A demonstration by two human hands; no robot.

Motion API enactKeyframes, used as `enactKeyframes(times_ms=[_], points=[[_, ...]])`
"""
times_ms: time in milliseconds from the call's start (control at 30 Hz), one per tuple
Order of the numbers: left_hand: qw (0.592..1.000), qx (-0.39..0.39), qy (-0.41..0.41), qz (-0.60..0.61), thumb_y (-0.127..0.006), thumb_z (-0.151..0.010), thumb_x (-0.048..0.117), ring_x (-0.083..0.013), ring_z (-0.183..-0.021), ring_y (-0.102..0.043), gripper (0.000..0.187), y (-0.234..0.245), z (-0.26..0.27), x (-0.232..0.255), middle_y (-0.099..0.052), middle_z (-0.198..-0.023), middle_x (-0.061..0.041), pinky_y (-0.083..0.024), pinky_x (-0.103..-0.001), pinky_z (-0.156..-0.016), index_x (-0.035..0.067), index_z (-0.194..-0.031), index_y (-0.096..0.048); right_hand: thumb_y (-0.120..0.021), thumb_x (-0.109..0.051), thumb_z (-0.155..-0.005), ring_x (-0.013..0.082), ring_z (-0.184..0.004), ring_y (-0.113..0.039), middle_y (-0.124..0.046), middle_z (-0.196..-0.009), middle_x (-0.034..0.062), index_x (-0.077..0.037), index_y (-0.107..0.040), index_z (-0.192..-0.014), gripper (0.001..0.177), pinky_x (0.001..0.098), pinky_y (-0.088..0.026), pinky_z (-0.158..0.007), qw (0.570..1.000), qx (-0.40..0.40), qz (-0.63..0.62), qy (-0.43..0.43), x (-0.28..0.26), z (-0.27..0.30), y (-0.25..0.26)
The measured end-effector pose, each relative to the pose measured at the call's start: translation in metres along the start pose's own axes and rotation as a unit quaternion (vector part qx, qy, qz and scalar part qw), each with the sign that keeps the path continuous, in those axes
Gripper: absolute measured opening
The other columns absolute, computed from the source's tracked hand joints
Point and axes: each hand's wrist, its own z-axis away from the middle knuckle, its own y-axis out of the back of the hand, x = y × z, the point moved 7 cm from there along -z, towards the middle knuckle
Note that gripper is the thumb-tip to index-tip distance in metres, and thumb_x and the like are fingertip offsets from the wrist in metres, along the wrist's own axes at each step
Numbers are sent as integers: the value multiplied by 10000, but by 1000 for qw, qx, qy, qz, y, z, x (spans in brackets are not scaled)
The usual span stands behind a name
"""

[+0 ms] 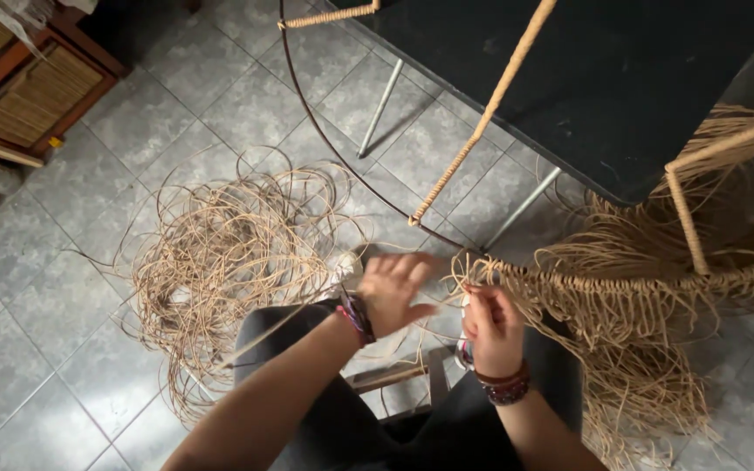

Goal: Tying natural fiber strands onto a circular frame to create a decorative fringe for a piece of furniture.

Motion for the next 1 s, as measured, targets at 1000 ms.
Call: enactKeyframes(times_ms=[1000], points=[[971, 166, 169, 37, -507, -1061, 403, -256, -534, -647, 285, 56, -142, -9, -644, -711, 7, -505, -397, -464, 161, -955, -613, -473, -167, -1059, 36, -455, -266, -320, -580, -50, -50, -620, -880, 260, 233, -227, -408, 996, -4, 13, -93, 61, 36, 5]])
